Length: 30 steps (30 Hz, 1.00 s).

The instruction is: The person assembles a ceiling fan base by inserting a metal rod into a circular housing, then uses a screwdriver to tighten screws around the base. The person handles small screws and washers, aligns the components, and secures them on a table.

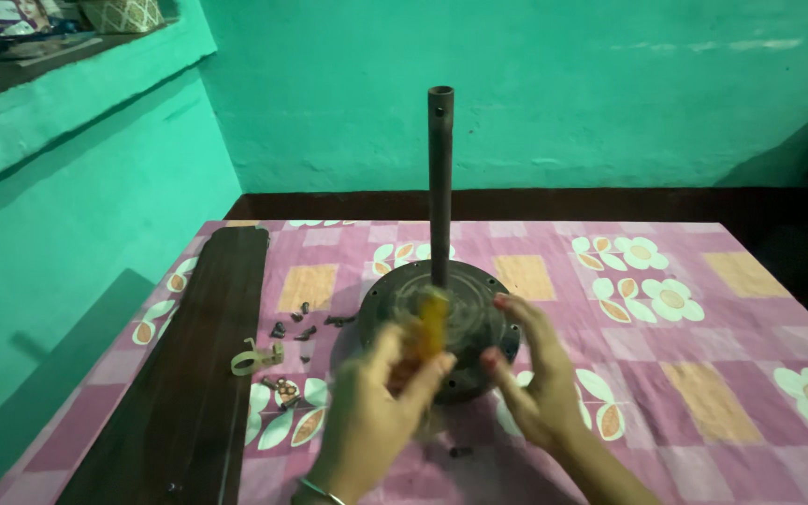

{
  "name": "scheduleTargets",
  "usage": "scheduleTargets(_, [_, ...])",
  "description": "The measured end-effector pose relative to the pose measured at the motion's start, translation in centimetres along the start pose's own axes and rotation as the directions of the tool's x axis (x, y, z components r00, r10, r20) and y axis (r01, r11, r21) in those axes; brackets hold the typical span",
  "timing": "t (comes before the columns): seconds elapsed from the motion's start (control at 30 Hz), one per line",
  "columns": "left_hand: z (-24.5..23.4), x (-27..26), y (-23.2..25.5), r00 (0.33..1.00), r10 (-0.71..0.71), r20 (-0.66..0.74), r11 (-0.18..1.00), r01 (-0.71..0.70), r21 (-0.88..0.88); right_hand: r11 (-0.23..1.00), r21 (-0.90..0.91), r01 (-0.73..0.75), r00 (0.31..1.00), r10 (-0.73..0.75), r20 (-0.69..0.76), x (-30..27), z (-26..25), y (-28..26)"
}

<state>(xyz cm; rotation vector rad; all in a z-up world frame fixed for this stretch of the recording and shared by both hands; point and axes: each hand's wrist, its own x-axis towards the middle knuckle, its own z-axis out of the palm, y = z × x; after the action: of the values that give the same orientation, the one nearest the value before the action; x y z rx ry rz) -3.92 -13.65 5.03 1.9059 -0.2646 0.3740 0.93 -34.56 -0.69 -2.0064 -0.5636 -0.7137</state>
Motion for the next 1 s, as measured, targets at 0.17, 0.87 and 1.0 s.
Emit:
scheduleTargets(0.17, [-0.6,1.4,1.9,0.952,0.235,-0.195,0.963,-0.255,-0.086,0.970,-0.227,0.082,0.961,-0.017,0.275,-1.1,0.6,1.5])
scheduleTargets(0.87, [1.4,2.5,2.3,0.904,0.377,-0.201,0.922,-0.386,-0.006,0.982,-0.187,0.020,0.980,0.019,0.200,-0.7,0.6,0.8])
scheduleTargets(1.0, [1.6,3.4,3.8,0.949,0.270,-0.165,0.947,-0.230,0.226,0.983,-0.178,0.036,0.981,-0.001,0.193,-0.8,0.7,1.0])
